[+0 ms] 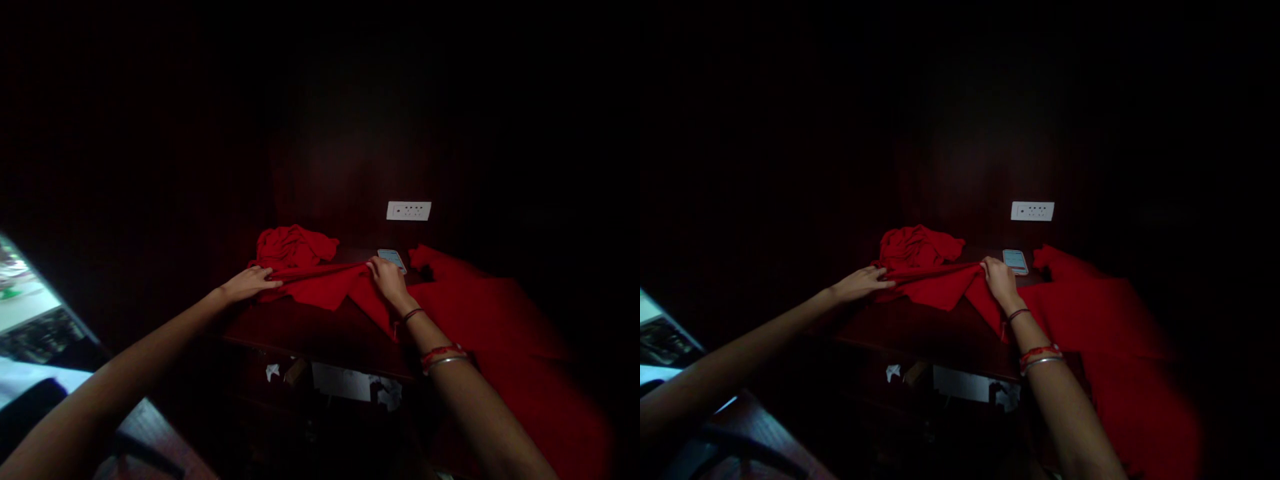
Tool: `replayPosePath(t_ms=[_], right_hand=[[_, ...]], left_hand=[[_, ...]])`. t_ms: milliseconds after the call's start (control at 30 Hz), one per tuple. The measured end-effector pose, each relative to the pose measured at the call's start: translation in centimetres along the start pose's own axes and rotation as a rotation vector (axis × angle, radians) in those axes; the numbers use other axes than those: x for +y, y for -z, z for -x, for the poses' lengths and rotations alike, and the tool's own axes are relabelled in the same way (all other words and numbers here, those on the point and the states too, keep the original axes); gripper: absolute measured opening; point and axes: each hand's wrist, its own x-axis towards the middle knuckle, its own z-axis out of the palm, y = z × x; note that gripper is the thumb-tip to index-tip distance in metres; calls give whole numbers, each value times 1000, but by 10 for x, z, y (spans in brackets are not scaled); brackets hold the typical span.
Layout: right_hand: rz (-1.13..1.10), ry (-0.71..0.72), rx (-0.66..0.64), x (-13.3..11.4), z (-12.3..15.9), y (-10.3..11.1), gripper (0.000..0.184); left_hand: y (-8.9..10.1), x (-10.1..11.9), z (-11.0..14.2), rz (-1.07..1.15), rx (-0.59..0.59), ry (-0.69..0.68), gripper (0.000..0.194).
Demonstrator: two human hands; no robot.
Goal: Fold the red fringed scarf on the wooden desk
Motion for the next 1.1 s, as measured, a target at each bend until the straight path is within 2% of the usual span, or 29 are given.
replayPosePath(t_ms=[100,167,233,367,467,567,700,767,900,967,1100], right_hand=[[17,14,-3,2,3,-3,25],[16,17,13,1,3,-4,25],[10,18,15,-3,2,-4,25],[-20,64,9,-11,0,0,24],[-72,99,19,-17,-2,2,24],[-109,93,30,-24,-5,4,25],[-132,96,66,-26,-7,7,24],[-131,97,86,-23,-6,7,24],[-98,70,88,-9,-2,8,25],[-74,59,71,-4,-1,8,24],[-64,63,68,-2,-3,9,24]], left_hand=[[1,-3,9,13,12,-27,34],[4,1,11,-14,32,2,24],[7,6,10,-55,80,135,21],[14,10,1,-81,187,536,42],[18,-2,-10,-71,223,781,51],[26,-19,-23,-66,290,892,46],[46,-33,-34,-96,504,922,42],[53,-38,-35,-122,523,886,39],[51,-50,-25,-119,241,568,27],[47,-57,-19,-139,170,461,27],[43,-69,-12,-239,123,478,27]])
